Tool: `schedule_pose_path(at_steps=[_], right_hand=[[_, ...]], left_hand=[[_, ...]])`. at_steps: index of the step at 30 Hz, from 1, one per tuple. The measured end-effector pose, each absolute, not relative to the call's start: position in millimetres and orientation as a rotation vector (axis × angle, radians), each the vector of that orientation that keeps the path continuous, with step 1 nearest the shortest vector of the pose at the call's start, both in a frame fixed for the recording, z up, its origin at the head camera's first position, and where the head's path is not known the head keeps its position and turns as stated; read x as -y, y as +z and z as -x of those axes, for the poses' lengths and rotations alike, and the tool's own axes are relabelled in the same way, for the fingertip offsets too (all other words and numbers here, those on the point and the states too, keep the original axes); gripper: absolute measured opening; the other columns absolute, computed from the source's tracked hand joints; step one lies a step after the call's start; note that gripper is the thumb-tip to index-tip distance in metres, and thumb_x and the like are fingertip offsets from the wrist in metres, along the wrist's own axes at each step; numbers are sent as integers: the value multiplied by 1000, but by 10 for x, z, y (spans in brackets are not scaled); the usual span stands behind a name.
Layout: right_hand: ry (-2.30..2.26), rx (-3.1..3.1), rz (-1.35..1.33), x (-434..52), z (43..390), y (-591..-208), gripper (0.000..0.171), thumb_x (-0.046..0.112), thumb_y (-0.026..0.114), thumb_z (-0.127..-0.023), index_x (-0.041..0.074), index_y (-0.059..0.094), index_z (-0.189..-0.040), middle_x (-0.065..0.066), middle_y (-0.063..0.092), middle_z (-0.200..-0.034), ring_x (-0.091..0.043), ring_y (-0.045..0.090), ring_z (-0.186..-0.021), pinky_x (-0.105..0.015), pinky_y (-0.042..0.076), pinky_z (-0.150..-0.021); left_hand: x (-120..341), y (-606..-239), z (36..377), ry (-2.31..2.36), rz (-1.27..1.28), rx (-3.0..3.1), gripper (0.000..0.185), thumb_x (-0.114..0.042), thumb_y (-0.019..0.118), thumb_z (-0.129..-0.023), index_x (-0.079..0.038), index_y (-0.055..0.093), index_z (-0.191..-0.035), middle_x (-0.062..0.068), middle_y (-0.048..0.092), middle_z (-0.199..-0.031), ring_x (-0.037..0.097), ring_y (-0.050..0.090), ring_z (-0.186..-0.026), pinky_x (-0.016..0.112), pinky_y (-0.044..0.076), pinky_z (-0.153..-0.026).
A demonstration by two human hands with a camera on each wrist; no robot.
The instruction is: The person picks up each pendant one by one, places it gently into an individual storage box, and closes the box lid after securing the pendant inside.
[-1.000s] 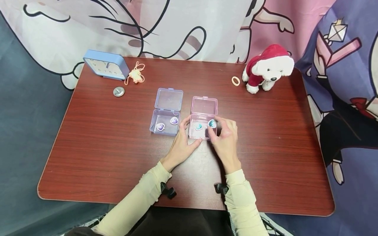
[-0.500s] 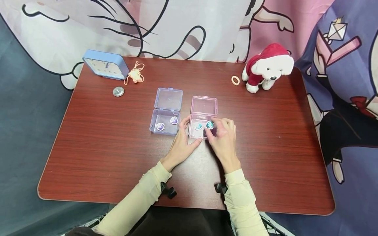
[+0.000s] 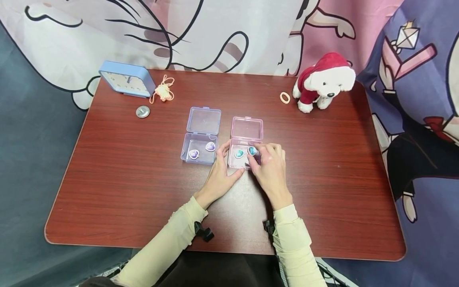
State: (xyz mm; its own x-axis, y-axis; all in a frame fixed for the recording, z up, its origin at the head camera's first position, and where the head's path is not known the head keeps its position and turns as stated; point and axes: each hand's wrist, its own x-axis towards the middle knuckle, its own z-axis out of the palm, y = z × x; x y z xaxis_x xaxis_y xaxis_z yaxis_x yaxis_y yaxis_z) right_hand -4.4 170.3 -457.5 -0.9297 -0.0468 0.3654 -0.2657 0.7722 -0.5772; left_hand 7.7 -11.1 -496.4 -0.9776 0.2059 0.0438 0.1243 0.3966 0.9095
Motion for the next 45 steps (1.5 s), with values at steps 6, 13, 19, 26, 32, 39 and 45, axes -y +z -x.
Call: schedule_pose_path(at_steps=[6,13,19,26,32,39,45], right_hand=[[1151,2467,-36,-1715,137,-4578,22,9,81,-90,-1,79,-110,-17,77,-96,-39,63,-98,-48,47,-87],[1443,2393,282,-1731,378,-4639,30,15,76,-95,0,75,-121,-15,78,-106,-9,69,-84,-15,53,-76],[1725,2399,454,-1702,548,-4707,45,21,74,-97,-4,66,-134,-23,74,-117,-1,62,-86,-15,48,-79],[1893,2313,521,-1669,619,-4729,48,22,72,-99,-5,65,-138,-25,70,-123,-5,62,-94,-17,49,-85],[1962,2143,547,-1661,602,-4660,37,20,73,-100,-3,73,-128,-8,74,-106,-6,62,-83,-19,51,-76],[2232,1737,428,-1697,513,-4607,29,16,63,-107,-10,73,-116,-10,78,-99,-22,73,-91,-28,59,-81],[2334,1616,370,-1739,404,-4613,27,16,58,-108,-2,77,-100,-13,77,-98,-21,73,-93,-29,58,-87]], left_hand=[[112,-4959,-79,1650,-301,-2573,101,-20,83,-90,-14,16,-165,14,38,-166,30,41,-151,44,34,-123],[117,-4953,-78,1641,-301,-2579,101,-21,83,-89,-13,16,-164,14,39,-165,30,41,-150,44,34,-123],[111,-4961,-82,1639,-295,-2552,101,-23,82,-90,-15,15,-165,13,37,-166,30,42,-149,46,36,-122],[109,-4972,-81,1630,-307,-2569,100,-24,82,-90,-16,16,-165,14,37,-166,30,42,-149,46,37,-121],[112,-4963,-80,1619,-305,-2580,100,-25,82,-90,-16,16,-165,14,37,-166,29,42,-149,45,36,-122],[103,-4960,-79,1606,-303,-2570,101,-25,83,-90,-18,15,-165,16,39,-164,30,43,-148,45,36,-121],[100,-4954,-75,1597,-299,-2571,101,-24,83,-90,-17,15,-165,16,38,-165,30,43,-148,45,36,-122]])
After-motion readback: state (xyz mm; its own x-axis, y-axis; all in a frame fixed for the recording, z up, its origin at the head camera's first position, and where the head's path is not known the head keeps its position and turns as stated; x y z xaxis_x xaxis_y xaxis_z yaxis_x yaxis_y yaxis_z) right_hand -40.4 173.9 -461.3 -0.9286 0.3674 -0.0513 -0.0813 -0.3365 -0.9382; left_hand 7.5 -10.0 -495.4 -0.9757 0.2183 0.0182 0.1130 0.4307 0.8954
